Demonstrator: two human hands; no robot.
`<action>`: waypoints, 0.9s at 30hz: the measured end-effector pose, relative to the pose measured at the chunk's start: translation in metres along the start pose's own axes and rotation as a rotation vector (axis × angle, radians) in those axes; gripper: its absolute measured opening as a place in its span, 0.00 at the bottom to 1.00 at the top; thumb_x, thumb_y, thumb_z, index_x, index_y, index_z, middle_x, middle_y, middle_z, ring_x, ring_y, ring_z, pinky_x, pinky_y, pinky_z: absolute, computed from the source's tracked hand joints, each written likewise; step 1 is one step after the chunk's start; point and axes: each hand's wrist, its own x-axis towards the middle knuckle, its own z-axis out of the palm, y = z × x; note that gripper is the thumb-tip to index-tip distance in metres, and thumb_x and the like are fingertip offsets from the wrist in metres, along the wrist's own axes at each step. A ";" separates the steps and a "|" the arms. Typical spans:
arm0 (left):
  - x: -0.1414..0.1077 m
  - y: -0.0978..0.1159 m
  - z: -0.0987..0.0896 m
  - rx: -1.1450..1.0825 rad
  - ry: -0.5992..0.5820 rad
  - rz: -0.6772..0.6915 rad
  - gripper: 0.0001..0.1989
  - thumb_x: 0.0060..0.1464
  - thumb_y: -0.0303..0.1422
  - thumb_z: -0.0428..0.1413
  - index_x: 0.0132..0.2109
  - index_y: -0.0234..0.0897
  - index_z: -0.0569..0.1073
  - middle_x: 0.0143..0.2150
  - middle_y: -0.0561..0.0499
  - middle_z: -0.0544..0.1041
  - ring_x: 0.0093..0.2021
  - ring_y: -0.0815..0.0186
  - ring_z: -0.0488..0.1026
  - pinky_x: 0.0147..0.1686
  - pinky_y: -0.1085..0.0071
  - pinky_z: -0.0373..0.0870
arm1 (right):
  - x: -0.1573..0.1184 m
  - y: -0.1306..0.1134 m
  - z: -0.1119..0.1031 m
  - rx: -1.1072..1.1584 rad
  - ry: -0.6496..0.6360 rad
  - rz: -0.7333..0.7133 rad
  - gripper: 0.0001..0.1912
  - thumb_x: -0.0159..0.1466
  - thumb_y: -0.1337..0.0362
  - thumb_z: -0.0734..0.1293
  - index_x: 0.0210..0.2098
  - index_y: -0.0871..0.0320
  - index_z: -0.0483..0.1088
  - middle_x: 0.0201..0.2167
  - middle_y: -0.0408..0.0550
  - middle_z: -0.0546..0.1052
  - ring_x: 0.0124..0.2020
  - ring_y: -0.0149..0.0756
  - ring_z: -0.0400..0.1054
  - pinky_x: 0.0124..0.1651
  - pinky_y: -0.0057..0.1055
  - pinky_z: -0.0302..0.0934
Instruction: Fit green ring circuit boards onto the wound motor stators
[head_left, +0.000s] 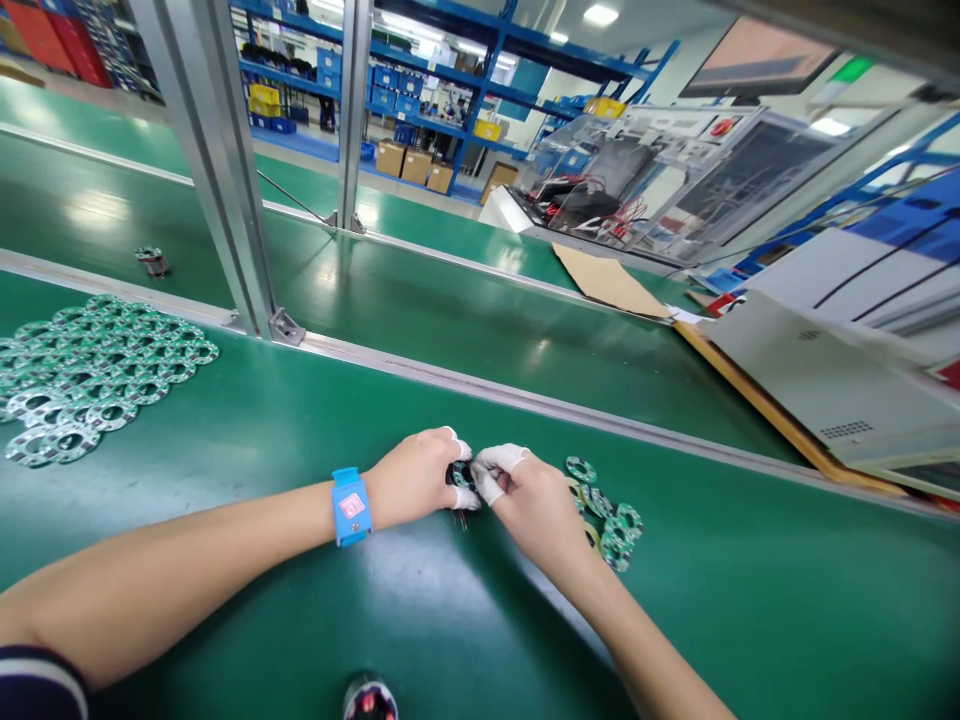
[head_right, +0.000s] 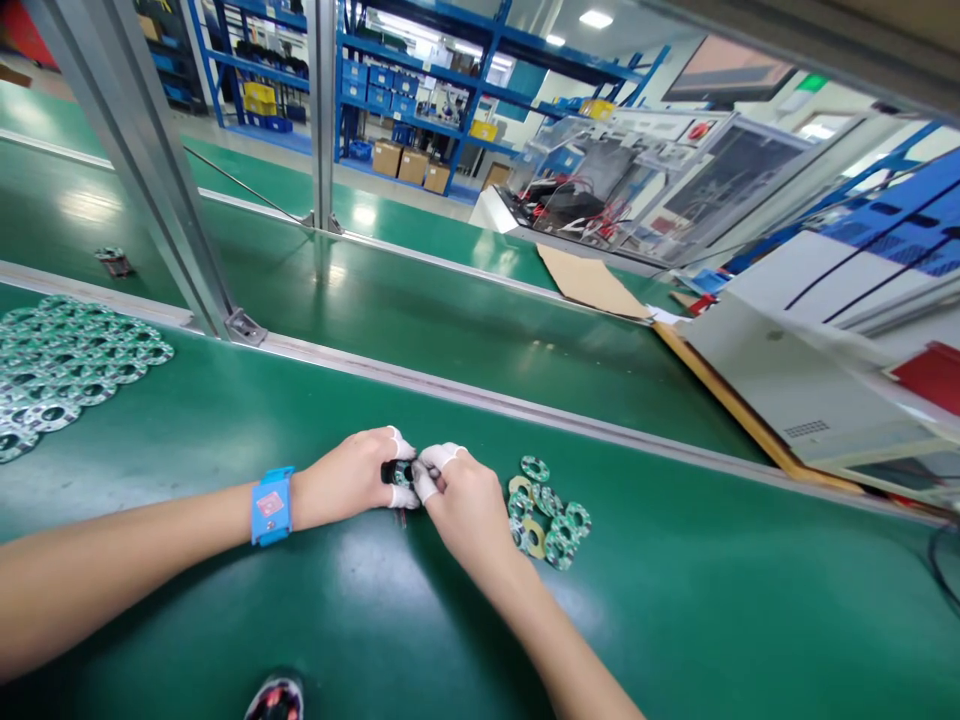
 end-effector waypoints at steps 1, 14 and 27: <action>0.000 0.000 0.000 -0.005 0.000 -0.001 0.09 0.46 0.34 0.61 0.32 0.34 0.71 0.32 0.52 0.70 0.32 0.67 0.68 0.32 0.73 0.62 | 0.000 0.000 0.001 0.010 0.012 -0.012 0.09 0.56 0.67 0.59 0.25 0.57 0.70 0.19 0.43 0.69 0.20 0.32 0.63 0.24 0.27 0.57; 0.015 -0.011 -0.014 -0.014 0.109 0.020 0.09 0.48 0.38 0.60 0.33 0.36 0.73 0.29 0.55 0.71 0.30 0.70 0.67 0.30 0.76 0.61 | -0.009 0.006 -0.004 0.111 0.117 -0.029 0.10 0.60 0.65 0.59 0.32 0.56 0.73 0.25 0.47 0.75 0.26 0.36 0.68 0.29 0.30 0.61; 0.051 -0.107 -0.099 0.241 0.568 -0.293 0.31 0.53 0.35 0.55 0.58 0.19 0.56 0.56 0.36 0.60 0.59 0.51 0.53 0.58 0.57 0.50 | -0.025 -0.064 0.000 0.667 -0.794 -0.710 0.20 0.50 0.74 0.67 0.42 0.53 0.72 0.33 0.41 0.75 0.35 0.30 0.68 0.35 0.19 0.60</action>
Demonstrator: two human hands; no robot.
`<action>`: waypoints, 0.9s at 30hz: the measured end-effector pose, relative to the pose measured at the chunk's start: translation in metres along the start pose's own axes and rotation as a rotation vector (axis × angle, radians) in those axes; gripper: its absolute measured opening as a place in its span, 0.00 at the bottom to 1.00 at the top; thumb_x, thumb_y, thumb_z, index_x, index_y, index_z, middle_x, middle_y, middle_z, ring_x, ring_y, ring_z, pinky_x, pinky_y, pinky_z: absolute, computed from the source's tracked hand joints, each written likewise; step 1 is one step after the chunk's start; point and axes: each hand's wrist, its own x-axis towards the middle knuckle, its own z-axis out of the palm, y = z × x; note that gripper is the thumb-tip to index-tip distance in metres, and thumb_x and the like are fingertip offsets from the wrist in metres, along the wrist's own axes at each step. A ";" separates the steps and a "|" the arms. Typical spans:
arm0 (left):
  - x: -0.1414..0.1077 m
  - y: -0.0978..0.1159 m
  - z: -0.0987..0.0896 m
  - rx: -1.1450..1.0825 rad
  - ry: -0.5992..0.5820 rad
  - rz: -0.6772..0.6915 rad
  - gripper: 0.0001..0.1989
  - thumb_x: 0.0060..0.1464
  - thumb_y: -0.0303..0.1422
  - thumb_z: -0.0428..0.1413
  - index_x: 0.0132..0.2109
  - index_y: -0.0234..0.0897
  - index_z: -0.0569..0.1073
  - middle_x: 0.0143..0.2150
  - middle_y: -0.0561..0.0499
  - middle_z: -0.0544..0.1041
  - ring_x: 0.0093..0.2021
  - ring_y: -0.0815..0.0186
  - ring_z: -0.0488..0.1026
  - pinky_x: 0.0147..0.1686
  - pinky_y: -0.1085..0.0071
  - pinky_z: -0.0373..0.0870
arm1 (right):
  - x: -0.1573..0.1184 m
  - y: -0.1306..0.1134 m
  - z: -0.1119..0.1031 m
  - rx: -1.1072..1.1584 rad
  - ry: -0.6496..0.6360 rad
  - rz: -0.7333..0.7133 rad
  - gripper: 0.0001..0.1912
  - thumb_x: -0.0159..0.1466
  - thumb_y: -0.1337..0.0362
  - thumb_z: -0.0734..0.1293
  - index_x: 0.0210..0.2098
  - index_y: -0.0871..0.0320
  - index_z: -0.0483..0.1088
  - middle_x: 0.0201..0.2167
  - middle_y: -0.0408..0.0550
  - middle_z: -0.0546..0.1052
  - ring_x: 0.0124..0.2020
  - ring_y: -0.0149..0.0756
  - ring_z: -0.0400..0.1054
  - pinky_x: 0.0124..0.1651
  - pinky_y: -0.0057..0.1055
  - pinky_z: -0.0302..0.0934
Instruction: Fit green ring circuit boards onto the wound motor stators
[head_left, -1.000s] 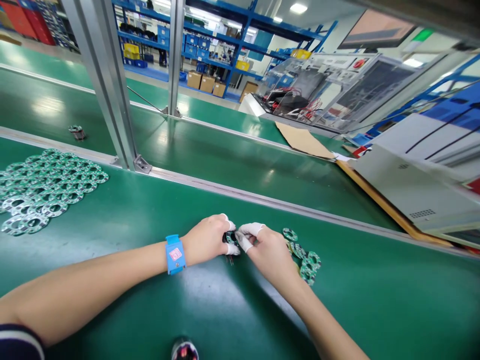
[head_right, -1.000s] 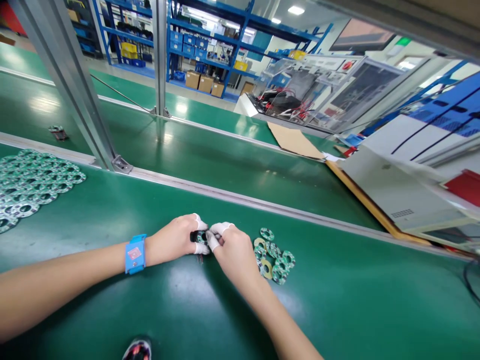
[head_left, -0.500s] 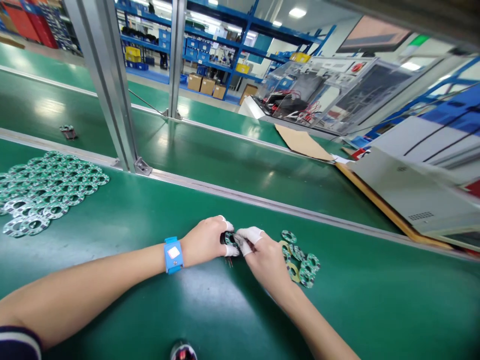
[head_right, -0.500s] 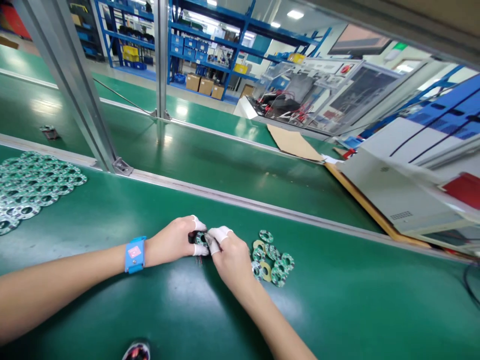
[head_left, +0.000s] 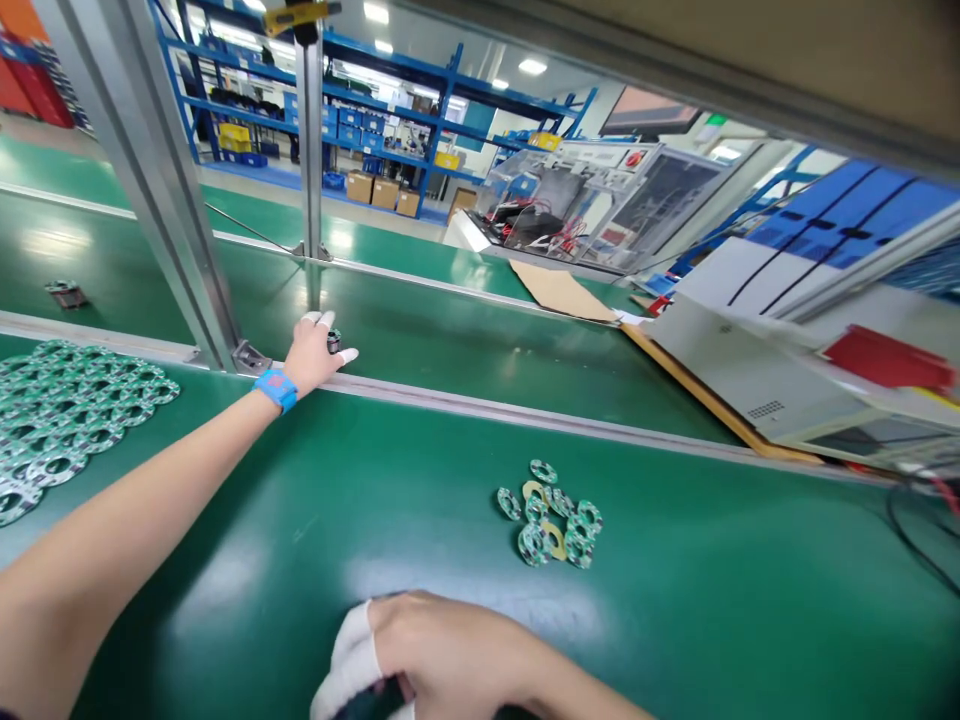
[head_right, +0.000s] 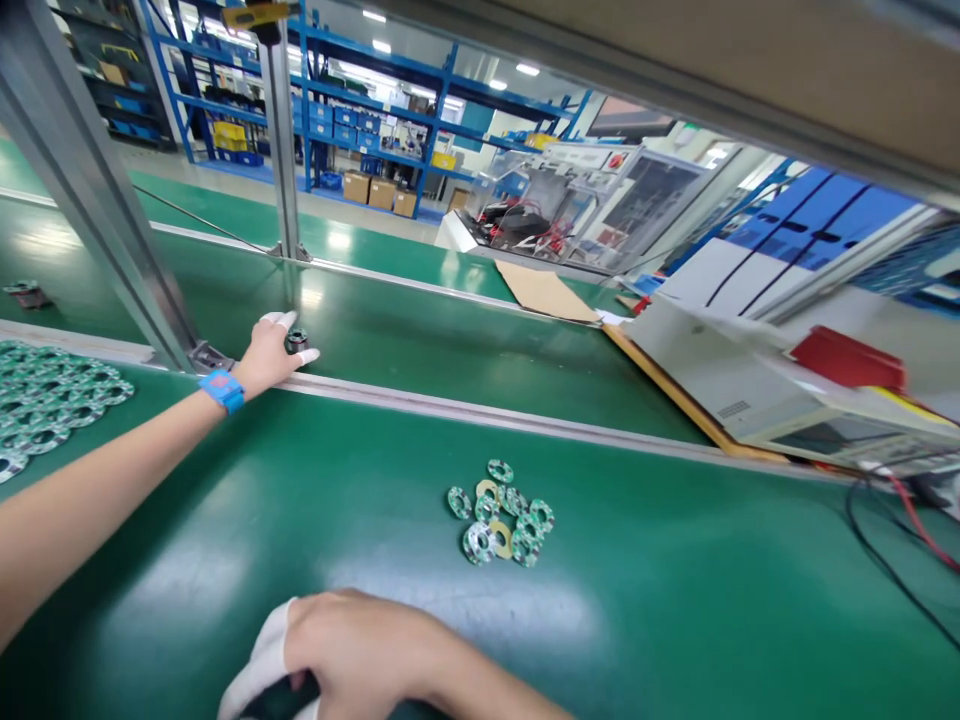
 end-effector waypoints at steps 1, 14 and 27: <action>-0.009 0.006 0.002 -0.010 -0.003 0.019 0.31 0.52 0.34 0.56 0.59 0.21 0.56 0.57 0.37 0.59 0.60 0.52 0.51 0.60 0.58 0.48 | 0.003 0.000 0.001 -0.011 -0.024 -0.019 0.21 0.49 0.74 0.66 0.42 0.52 0.72 0.35 0.41 0.75 0.36 0.30 0.69 0.35 0.20 0.60; -0.101 0.066 0.013 -0.569 -0.821 0.235 0.31 0.36 0.16 0.50 0.52 0.33 0.69 0.46 0.47 0.75 0.44 0.62 0.71 0.44 0.70 0.67 | -0.040 0.038 -0.035 0.021 0.494 0.479 0.23 0.54 0.72 0.65 0.49 0.55 0.66 0.44 0.50 0.70 0.37 0.34 0.65 0.36 0.29 0.65; -0.109 0.075 0.010 -0.361 -0.736 0.446 0.18 0.42 0.28 0.62 0.44 0.42 0.73 0.33 0.55 0.74 0.37 0.65 0.66 0.38 0.73 0.60 | -0.041 0.045 -0.025 -0.641 0.791 0.126 0.12 0.60 0.73 0.64 0.41 0.52 0.70 0.33 0.47 0.75 0.34 0.36 0.66 0.34 0.31 0.65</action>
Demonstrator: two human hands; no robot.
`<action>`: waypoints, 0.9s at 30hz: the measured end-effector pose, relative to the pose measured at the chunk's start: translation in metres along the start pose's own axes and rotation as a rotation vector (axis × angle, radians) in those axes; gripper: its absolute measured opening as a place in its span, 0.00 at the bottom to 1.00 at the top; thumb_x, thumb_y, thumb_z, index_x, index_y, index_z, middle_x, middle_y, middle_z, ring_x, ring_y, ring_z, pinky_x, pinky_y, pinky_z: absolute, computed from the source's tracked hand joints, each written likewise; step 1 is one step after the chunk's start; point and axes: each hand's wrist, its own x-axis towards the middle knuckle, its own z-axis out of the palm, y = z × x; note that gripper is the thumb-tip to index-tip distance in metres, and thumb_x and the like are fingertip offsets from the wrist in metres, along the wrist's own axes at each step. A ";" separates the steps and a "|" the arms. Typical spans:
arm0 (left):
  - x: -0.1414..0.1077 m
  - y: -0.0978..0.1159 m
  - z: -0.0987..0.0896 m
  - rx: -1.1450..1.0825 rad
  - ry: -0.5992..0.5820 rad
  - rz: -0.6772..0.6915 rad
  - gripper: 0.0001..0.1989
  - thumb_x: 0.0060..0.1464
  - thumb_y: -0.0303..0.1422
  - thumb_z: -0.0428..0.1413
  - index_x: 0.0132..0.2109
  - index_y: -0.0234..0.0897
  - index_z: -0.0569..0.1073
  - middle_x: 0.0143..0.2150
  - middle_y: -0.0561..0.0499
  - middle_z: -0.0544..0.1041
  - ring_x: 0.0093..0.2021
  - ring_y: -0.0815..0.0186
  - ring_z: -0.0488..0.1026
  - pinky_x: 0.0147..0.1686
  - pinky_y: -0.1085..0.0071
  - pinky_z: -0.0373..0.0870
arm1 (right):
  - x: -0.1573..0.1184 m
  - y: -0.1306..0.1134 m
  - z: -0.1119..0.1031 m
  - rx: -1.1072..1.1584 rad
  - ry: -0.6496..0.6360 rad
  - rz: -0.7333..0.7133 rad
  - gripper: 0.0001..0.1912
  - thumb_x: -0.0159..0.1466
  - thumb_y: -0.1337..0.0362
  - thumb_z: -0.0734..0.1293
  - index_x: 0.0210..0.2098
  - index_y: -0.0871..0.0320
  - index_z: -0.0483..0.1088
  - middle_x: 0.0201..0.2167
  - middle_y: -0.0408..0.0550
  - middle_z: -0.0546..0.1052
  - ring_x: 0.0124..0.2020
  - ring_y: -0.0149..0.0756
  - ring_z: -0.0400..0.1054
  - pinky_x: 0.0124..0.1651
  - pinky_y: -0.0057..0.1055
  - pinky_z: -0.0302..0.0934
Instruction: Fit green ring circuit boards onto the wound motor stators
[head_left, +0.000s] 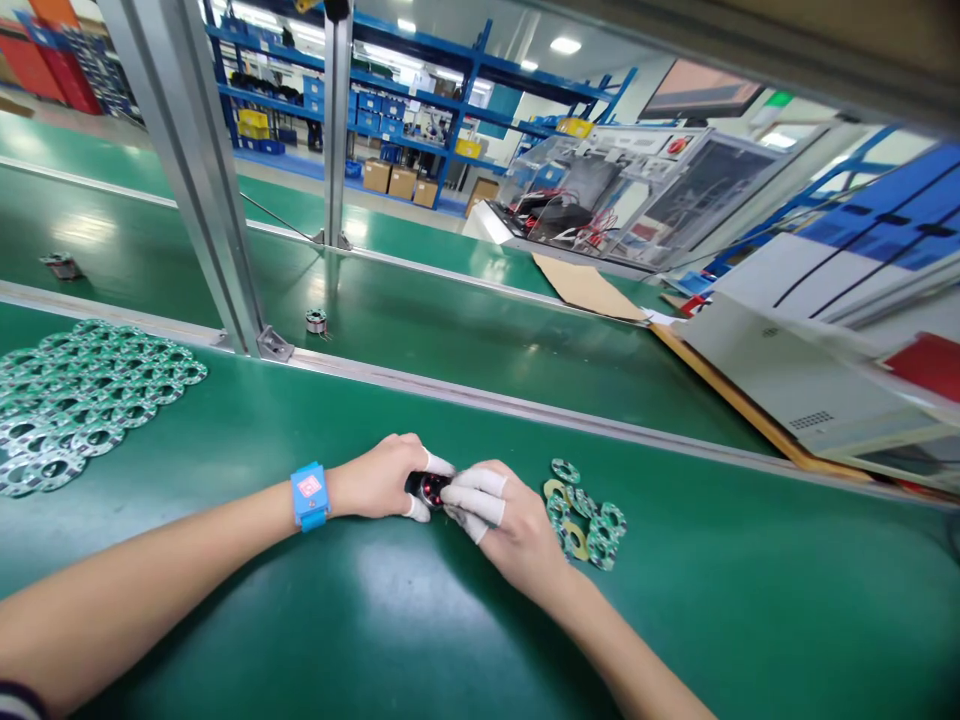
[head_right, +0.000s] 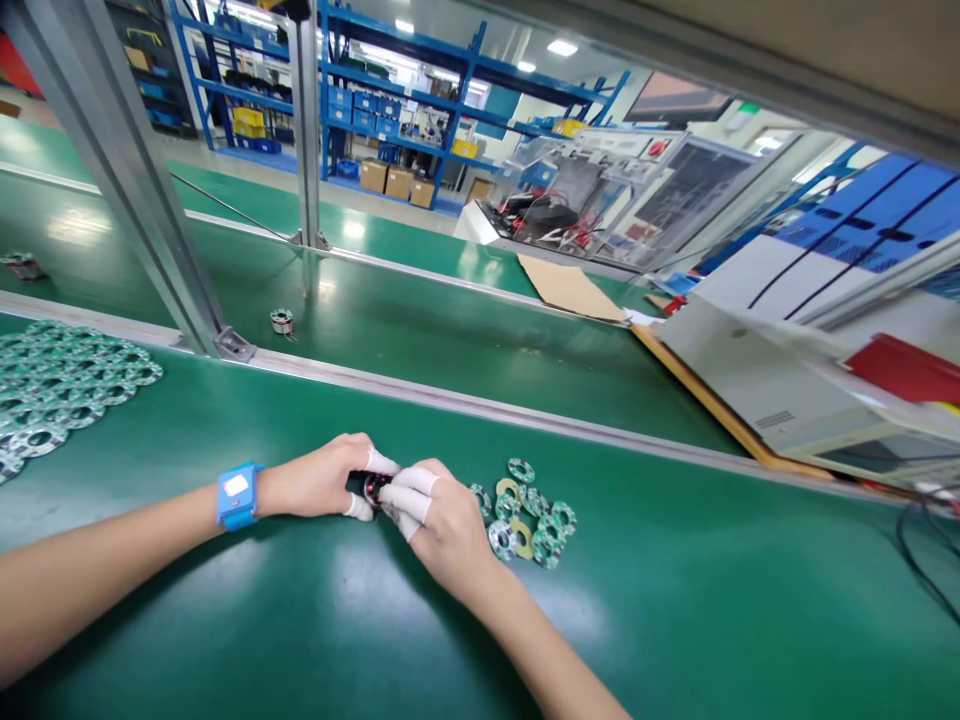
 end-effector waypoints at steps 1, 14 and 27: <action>0.000 -0.001 0.000 0.008 0.008 0.000 0.17 0.42 0.29 0.62 0.43 0.42 0.73 0.33 0.55 0.75 0.38 0.65 0.66 0.38 0.73 0.60 | -0.001 0.000 0.000 -0.022 0.008 -0.033 0.12 0.61 0.73 0.63 0.41 0.53 0.70 0.32 0.47 0.76 0.34 0.35 0.66 0.32 0.30 0.64; 0.001 -0.005 0.000 0.041 0.011 0.002 0.17 0.41 0.30 0.63 0.42 0.41 0.74 0.35 0.55 0.76 0.37 0.65 0.67 0.36 0.73 0.58 | 0.002 -0.011 -0.003 -0.181 -0.212 -0.133 0.10 0.63 0.71 0.59 0.27 0.58 0.69 0.22 0.45 0.72 0.28 0.32 0.63 0.27 0.27 0.54; -0.001 -0.004 0.000 0.074 0.020 -0.035 0.18 0.44 0.32 0.62 0.45 0.42 0.73 0.35 0.54 0.75 0.38 0.65 0.67 0.37 0.73 0.60 | 0.004 -0.009 -0.029 -0.085 -0.083 0.074 0.11 0.64 0.63 0.59 0.36 0.57 0.72 0.26 0.47 0.78 0.25 0.32 0.70 0.28 0.27 0.63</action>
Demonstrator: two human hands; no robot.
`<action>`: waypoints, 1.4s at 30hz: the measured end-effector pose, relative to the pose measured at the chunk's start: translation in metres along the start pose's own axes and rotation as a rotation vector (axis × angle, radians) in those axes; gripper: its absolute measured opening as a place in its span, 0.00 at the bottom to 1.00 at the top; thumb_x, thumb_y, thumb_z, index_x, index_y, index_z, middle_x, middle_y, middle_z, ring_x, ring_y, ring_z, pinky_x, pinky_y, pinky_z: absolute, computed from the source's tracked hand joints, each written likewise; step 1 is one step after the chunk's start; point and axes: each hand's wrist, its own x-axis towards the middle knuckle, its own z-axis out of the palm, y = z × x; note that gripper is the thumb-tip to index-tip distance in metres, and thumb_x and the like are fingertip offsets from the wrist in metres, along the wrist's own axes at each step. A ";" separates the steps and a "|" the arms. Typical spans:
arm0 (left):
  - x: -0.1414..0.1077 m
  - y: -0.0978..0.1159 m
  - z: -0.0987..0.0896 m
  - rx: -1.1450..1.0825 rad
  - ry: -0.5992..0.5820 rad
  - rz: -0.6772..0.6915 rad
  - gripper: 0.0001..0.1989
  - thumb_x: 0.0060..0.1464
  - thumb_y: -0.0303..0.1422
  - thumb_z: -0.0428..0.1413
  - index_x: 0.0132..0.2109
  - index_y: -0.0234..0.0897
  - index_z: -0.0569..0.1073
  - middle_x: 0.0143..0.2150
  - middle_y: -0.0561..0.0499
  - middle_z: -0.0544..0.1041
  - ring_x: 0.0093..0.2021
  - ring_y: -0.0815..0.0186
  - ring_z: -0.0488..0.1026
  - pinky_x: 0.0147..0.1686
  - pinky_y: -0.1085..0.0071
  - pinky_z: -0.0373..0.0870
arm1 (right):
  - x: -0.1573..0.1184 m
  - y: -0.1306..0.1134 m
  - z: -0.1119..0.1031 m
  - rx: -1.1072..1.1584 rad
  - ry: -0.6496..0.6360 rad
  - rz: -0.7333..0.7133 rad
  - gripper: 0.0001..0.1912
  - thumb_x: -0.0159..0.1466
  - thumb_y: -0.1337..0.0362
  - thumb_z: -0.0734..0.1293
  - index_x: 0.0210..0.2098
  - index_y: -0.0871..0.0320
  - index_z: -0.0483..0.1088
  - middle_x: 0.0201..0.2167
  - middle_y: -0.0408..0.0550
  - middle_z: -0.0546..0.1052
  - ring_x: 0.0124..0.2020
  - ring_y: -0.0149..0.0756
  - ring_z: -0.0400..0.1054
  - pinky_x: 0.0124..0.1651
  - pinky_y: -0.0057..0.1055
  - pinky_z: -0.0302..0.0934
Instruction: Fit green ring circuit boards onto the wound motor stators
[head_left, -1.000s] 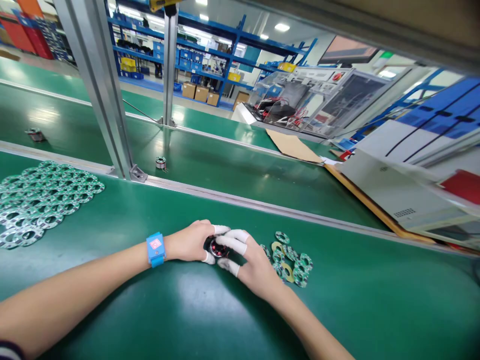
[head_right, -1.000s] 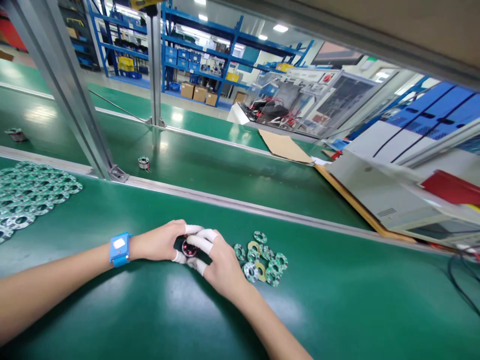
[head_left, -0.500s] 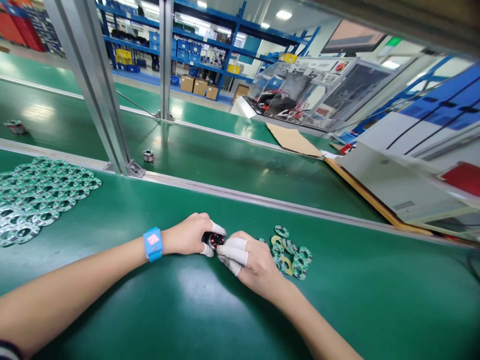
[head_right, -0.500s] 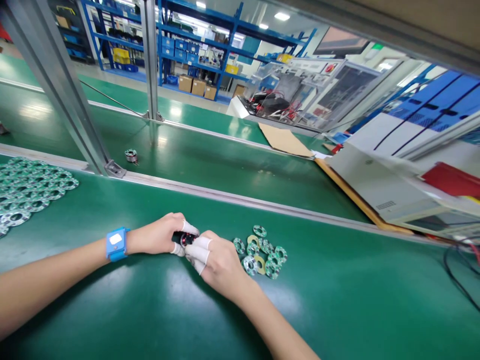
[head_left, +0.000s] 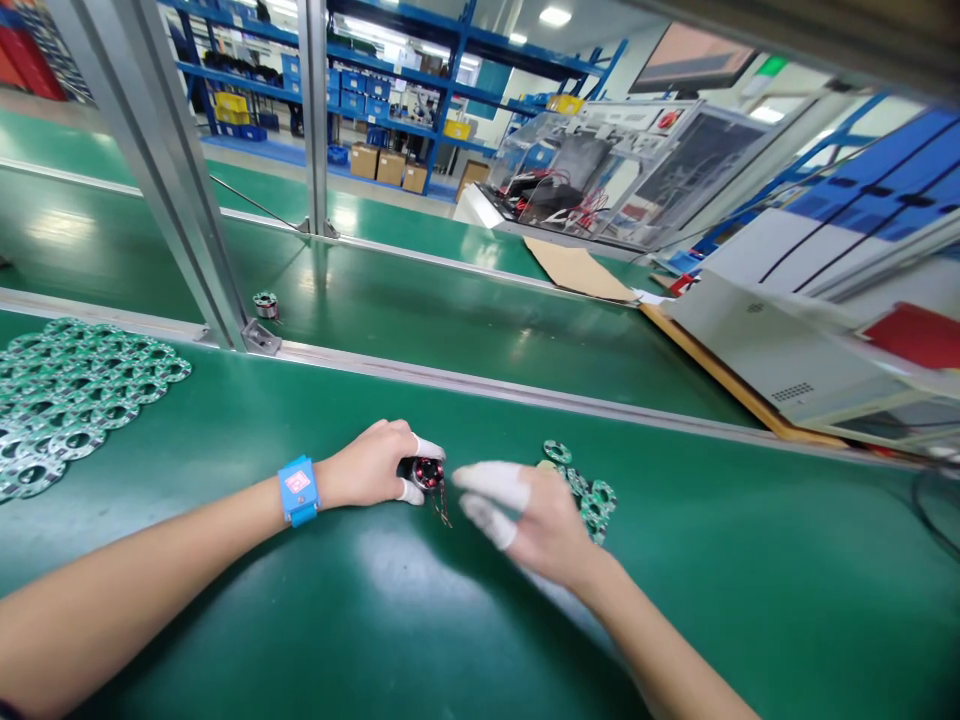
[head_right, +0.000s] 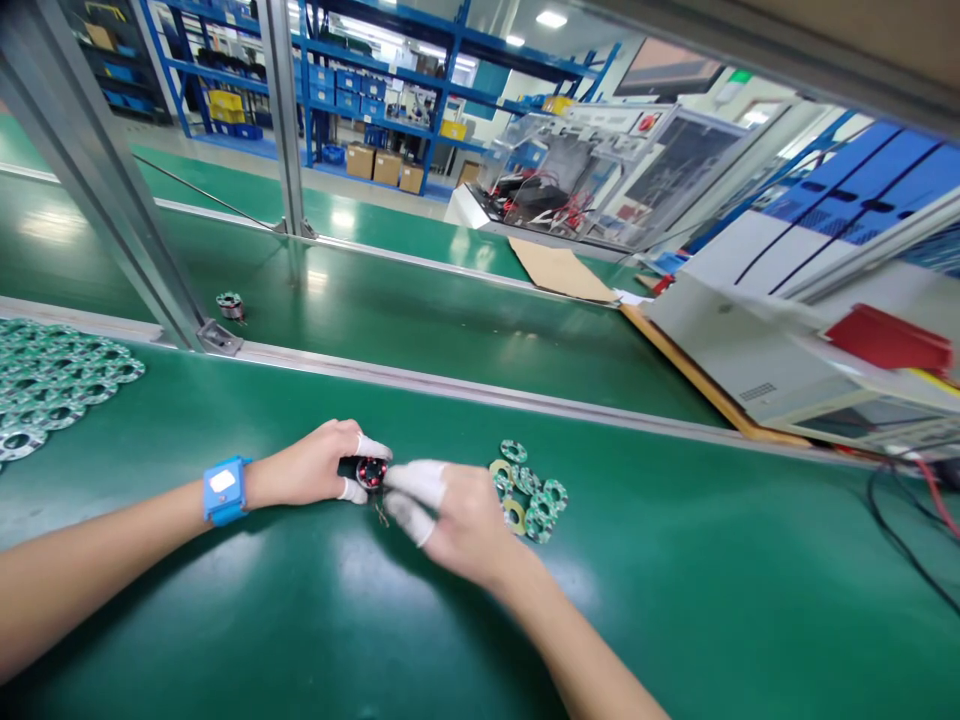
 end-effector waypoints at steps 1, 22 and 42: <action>0.000 -0.001 0.001 -0.001 0.002 0.000 0.19 0.44 0.32 0.62 0.46 0.43 0.73 0.36 0.54 0.75 0.38 0.64 0.67 0.38 0.72 0.61 | 0.001 0.007 -0.007 0.007 0.086 0.127 0.11 0.63 0.63 0.60 0.37 0.56 0.73 0.29 0.47 0.78 0.28 0.34 0.72 0.31 0.28 0.65; 0.002 0.037 -0.015 -0.196 0.252 -0.090 0.11 0.57 0.34 0.48 0.31 0.36 0.73 0.32 0.52 0.74 0.36 0.66 0.67 0.39 0.69 0.64 | 0.016 0.022 0.007 0.660 0.170 0.756 0.17 0.49 0.51 0.70 0.27 0.59 0.69 0.19 0.43 0.71 0.20 0.31 0.64 0.22 0.28 0.61; 0.000 0.031 -0.005 0.402 0.178 -0.174 0.24 0.49 0.52 0.52 0.28 0.32 0.72 0.29 0.44 0.71 0.36 0.56 0.66 0.35 0.62 0.62 | 0.007 0.026 0.008 -0.180 0.086 0.384 0.17 0.58 0.54 0.66 0.42 0.57 0.73 0.38 0.54 0.76 0.36 0.43 0.69 0.31 0.37 0.67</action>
